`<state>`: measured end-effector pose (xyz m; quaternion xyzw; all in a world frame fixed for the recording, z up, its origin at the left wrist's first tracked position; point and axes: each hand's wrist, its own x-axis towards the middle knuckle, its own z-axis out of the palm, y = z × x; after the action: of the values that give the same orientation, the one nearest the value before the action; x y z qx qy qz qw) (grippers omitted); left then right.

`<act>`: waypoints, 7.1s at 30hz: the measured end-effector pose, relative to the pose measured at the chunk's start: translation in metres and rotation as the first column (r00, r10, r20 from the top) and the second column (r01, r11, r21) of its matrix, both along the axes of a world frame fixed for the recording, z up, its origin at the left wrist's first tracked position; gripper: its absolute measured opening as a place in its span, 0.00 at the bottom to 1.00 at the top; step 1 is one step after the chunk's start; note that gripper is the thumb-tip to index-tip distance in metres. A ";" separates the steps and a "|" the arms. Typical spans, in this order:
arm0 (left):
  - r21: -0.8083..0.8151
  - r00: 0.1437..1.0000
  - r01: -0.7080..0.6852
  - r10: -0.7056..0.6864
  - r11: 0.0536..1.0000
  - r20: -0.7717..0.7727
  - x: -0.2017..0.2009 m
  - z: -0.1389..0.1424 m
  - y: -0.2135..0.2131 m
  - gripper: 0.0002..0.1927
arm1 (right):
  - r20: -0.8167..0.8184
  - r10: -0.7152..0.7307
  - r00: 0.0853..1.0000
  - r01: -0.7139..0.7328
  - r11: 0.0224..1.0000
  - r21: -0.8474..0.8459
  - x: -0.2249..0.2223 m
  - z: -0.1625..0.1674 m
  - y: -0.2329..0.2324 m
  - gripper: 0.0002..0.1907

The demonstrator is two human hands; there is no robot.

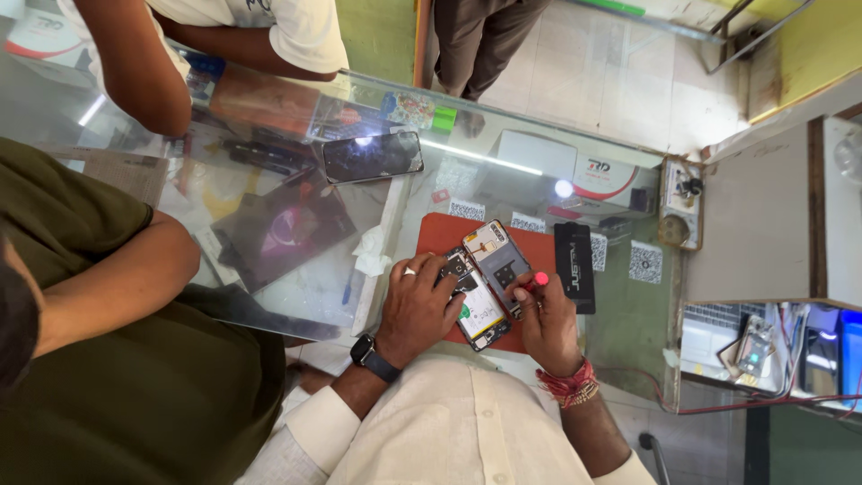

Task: The person uses a red plastic pry tool to carefully separate the battery from the internal frame of a disassembled smartphone. They lift the battery out and place it on the counter while other people watch.

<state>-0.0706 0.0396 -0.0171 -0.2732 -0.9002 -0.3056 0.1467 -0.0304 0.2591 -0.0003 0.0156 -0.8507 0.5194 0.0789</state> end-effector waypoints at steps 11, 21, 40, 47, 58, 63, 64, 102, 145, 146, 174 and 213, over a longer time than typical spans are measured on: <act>0.042 0.998 -0.041 0.039 0.998 0.040 -0.015 -0.004 0.005 0.15 | -0.046 0.095 0.994 -0.064 0.887 0.458 -0.021 -0.001 -0.022 0.20; -0.005 0.998 -0.028 0.027 1.000 -0.049 -0.019 -0.018 0.001 0.06 | -0.094 0.099 0.991 -0.035 0.851 0.525 -0.037 -0.006 -0.039 0.19; 0.001 0.994 -0.002 0.002 1.000 -0.110 -0.022 -0.018 -0.003 0.05 | -0.144 0.069 0.987 0.014 0.859 0.511 -0.047 -0.010 -0.037 0.15; -0.026 0.994 -0.004 0.001 1.000 -0.111 -0.018 -0.016 -0.005 0.06 | -0.059 0.068 0.996 -0.026 0.846 0.533 -0.053 -0.011 -0.039 0.11; -0.022 0.994 -0.002 0.000 1.000 -0.106 -0.015 -0.020 -0.011 0.07 | -0.014 0.049 0.999 -0.034 0.839 0.543 -0.058 -0.006 -0.050 0.09; -0.013 0.994 0.004 -0.006 1.000 -0.111 -0.017 -0.021 -0.014 0.07 | 0.030 0.049 0.998 -0.058 0.849 0.525 -0.062 -0.006 -0.052 0.10; -0.012 0.994 0.004 -0.006 1.000 -0.109 -0.017 -0.021 -0.014 0.07 | 0.042 0.045 0.998 -0.061 0.841 0.537 -0.062 -0.006 -0.052 0.09; -0.013 0.993 0.044 -0.046 0.999 -0.107 -0.013 -0.018 -0.011 0.10 | -0.377 0.016 0.926 0.065 0.977 0.204 -0.015 -0.026 -0.049 0.12; 0.058 0.999 0.040 -0.040 0.998 0.015 -0.029 -0.008 -0.004 0.12 | -0.427 0.067 0.902 0.068 0.954 0.291 -0.020 -0.028 -0.047 0.12; 0.050 0.999 0.049 -0.050 0.998 0.004 -0.031 -0.008 -0.002 0.12 | -0.425 0.065 0.903 0.069 0.954 0.292 -0.020 -0.028 -0.047 0.13; -0.007 0.995 0.087 -0.087 0.996 -0.058 -0.038 -0.009 0.021 0.09 | -0.429 -0.036 0.903 0.117 0.980 0.164 -0.011 -0.023 -0.029 0.13; -0.156 0.936 0.336 -0.348 0.929 -0.054 -0.053 0.016 0.053 0.07 | -0.463 -0.284 0.840 0.373 0.921 0.113 0.004 -0.002 0.006 0.12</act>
<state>-0.1234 0.0928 -0.0014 -0.4478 -0.8520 -0.2491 0.1072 -0.0268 0.2647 -0.0023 -0.0070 -0.8482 0.3937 0.3543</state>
